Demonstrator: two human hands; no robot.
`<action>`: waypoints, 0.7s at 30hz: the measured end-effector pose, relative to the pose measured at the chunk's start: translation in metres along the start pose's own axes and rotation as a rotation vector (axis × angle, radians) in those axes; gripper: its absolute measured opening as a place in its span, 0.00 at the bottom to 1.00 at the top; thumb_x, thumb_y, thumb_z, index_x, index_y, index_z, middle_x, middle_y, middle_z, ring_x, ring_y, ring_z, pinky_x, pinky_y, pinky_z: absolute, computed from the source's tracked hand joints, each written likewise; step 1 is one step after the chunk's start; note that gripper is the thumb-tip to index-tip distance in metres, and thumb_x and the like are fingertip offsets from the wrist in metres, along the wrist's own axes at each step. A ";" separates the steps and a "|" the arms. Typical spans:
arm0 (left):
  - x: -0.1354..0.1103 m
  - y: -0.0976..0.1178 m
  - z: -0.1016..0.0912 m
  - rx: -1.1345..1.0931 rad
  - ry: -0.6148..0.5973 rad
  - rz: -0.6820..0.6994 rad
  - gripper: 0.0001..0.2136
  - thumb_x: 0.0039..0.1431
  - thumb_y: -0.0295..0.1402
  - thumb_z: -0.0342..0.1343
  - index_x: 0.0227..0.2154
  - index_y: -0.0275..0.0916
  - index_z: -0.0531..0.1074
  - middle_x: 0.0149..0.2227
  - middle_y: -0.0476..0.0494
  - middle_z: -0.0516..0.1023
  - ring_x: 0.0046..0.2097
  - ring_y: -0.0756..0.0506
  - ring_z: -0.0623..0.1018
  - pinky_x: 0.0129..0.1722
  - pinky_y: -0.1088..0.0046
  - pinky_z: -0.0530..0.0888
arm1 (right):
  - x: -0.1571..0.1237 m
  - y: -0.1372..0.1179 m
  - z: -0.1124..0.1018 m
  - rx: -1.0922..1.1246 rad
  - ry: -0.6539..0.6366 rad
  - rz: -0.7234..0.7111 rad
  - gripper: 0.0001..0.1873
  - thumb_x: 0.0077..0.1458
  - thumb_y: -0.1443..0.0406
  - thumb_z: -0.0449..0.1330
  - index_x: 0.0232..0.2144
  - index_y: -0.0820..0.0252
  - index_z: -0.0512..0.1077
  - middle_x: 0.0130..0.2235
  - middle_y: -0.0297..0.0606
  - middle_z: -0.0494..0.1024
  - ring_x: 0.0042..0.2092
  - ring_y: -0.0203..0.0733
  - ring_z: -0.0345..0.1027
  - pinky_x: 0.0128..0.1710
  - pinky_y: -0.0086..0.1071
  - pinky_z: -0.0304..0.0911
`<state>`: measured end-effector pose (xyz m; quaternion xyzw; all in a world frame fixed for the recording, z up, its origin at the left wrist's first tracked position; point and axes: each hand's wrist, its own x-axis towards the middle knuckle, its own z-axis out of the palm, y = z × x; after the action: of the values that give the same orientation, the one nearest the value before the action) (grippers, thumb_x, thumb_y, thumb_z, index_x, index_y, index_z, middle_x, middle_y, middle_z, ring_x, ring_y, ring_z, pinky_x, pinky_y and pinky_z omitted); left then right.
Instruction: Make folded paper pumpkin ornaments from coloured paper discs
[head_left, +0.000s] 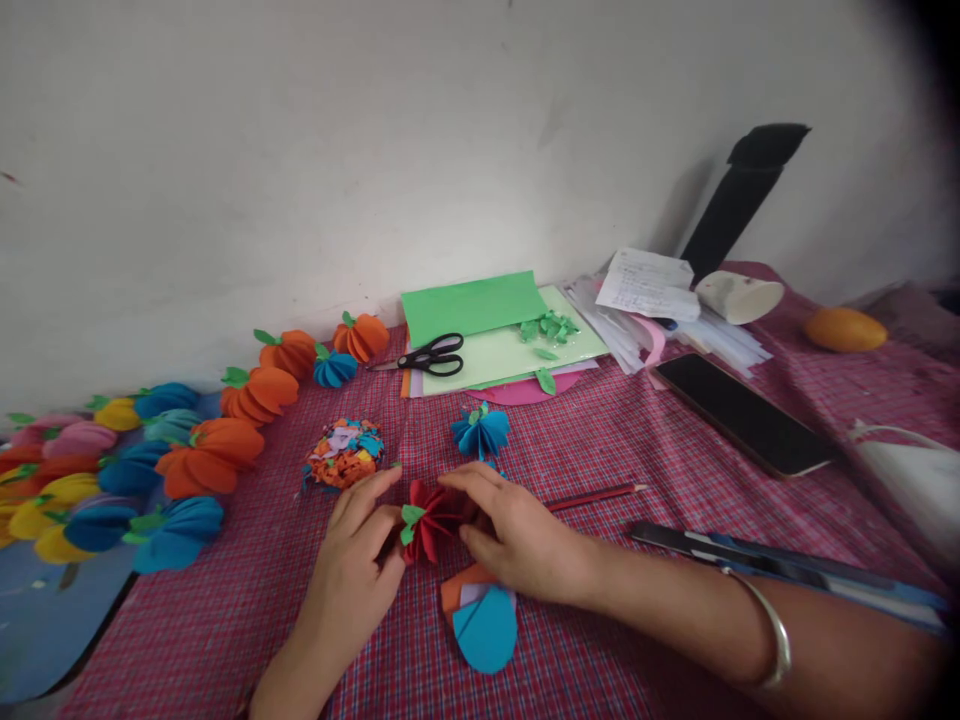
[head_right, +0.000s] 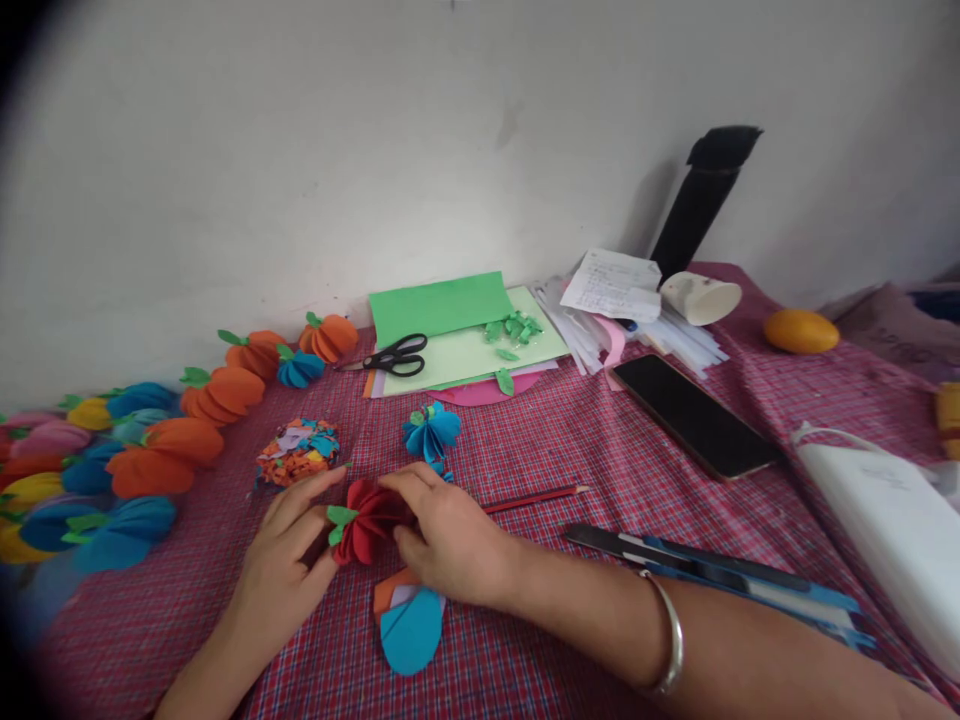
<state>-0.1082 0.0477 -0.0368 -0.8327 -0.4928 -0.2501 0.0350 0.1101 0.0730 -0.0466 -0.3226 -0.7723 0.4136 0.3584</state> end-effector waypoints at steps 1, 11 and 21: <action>-0.001 -0.001 0.000 0.001 -0.003 0.002 0.09 0.54 0.20 0.52 0.34 0.40 0.69 0.54 0.39 0.70 0.55 0.39 0.69 0.53 0.52 0.71 | 0.000 0.000 0.000 0.003 0.007 0.016 0.32 0.49 0.78 0.53 0.57 0.60 0.60 0.53 0.44 0.68 0.52 0.40 0.66 0.53 0.39 0.66; -0.003 -0.004 0.003 -0.019 -0.016 -0.001 0.13 0.54 0.20 0.51 0.39 0.42 0.70 0.53 0.41 0.71 0.55 0.39 0.71 0.53 0.53 0.71 | -0.003 -0.005 -0.003 0.007 0.007 0.005 0.28 0.49 0.78 0.53 0.53 0.61 0.64 0.51 0.42 0.68 0.50 0.39 0.66 0.50 0.35 0.67; -0.010 0.009 0.001 -0.071 0.128 -0.270 0.39 0.50 0.22 0.57 0.64 0.43 0.47 0.59 0.34 0.65 0.59 0.36 0.68 0.55 0.50 0.69 | -0.007 -0.003 -0.003 0.040 -0.027 0.044 0.28 0.49 0.80 0.50 0.51 0.57 0.65 0.49 0.40 0.67 0.40 0.34 0.68 0.41 0.31 0.69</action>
<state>-0.1044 0.0353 -0.0405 -0.7419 -0.5881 -0.3221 0.0030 0.1156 0.0671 -0.0454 -0.3267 -0.7613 0.4411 0.3451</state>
